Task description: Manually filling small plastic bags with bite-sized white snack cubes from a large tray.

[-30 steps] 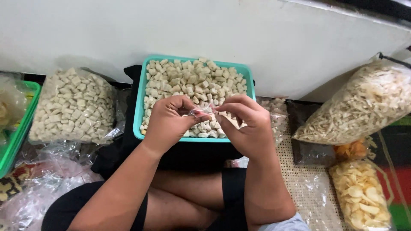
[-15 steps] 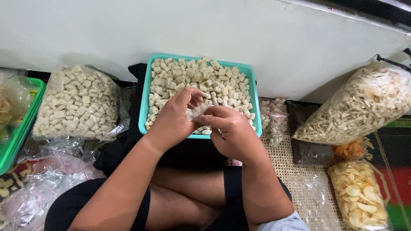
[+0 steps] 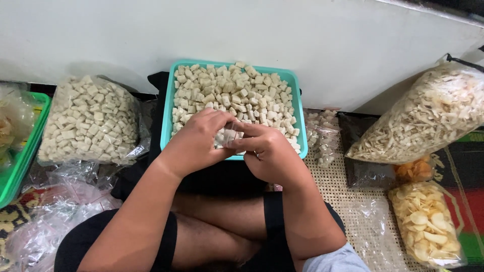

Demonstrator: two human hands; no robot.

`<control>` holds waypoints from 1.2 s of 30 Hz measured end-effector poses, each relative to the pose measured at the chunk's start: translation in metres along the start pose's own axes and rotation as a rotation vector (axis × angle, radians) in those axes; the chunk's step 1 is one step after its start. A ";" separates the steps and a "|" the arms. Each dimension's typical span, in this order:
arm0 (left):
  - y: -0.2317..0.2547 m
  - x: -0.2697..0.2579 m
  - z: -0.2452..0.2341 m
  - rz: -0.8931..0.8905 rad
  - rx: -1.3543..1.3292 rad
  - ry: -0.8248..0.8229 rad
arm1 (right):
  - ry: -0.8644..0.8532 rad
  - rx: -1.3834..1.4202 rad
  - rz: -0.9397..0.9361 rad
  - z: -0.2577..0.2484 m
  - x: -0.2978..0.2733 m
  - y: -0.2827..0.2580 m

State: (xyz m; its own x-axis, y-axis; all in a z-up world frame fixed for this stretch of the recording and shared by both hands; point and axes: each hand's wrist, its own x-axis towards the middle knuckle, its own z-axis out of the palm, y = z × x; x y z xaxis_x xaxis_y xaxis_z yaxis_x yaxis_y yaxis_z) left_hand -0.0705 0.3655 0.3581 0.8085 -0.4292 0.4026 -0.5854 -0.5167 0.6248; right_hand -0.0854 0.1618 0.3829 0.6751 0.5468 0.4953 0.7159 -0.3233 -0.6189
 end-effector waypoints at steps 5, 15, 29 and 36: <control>-0.004 -0.001 0.005 0.024 0.001 0.021 | -0.010 -0.004 0.034 -0.003 -0.002 0.000; -0.009 -0.002 0.002 -0.004 -0.130 0.018 | -0.002 -0.065 0.105 -0.005 -0.006 -0.001; -0.021 -0.008 -0.030 -0.336 -0.445 0.131 | 0.230 -0.089 0.333 -0.015 -0.004 0.037; -0.026 -0.007 -0.027 -0.476 -0.544 0.105 | 0.124 -0.093 0.451 0.011 -0.004 0.051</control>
State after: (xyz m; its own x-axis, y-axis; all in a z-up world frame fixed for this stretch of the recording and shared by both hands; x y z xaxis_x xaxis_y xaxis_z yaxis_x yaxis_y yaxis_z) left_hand -0.0595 0.4013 0.3572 0.9856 -0.1620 0.0492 -0.0780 -0.1763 0.9813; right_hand -0.0533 0.1513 0.3425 0.9343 0.2413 0.2625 0.3556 -0.5779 -0.7346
